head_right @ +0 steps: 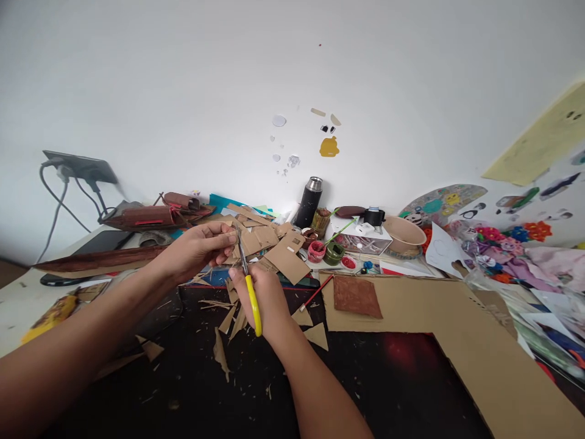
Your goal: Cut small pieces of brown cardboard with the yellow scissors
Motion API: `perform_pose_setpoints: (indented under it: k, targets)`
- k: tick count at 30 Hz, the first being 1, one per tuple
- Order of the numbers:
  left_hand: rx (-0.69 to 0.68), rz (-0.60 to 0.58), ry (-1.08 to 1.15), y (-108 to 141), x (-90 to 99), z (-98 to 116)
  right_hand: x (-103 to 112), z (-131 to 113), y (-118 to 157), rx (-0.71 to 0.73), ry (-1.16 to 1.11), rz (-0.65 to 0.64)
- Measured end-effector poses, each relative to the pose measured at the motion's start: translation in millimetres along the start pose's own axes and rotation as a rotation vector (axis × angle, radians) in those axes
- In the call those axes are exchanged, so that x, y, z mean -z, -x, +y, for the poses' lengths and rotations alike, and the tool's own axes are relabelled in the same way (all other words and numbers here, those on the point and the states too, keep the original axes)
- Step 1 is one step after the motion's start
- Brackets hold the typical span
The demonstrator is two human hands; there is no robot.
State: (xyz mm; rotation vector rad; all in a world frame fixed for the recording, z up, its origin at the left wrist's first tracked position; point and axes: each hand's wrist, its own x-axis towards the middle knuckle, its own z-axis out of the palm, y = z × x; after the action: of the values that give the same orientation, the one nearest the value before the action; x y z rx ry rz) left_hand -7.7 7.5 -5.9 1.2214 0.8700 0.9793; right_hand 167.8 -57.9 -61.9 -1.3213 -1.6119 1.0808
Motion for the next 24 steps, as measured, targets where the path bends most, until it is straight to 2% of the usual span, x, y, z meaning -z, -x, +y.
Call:
perform_pose_setpoints:
  k: [5, 10, 18, 24]
  targets:
    - [0.022, -0.008, 0.013, -2, 4.6, 2, -1, -3, 1, 0.045, 0.147, 0.039]
    - [0.087, -0.088, 0.024, -5, 15.4, 3, -3, -3, 0, 0.077, 0.206, 0.033]
    - [0.074, -0.019, 0.097, -5, 0.7, -6, -5, -1, 2, -0.033, -0.018, 0.004]
    - [-0.012, -0.005, 0.053, -3, -0.9, -11, -4, 4, -2, -0.025, -0.143, -0.063]
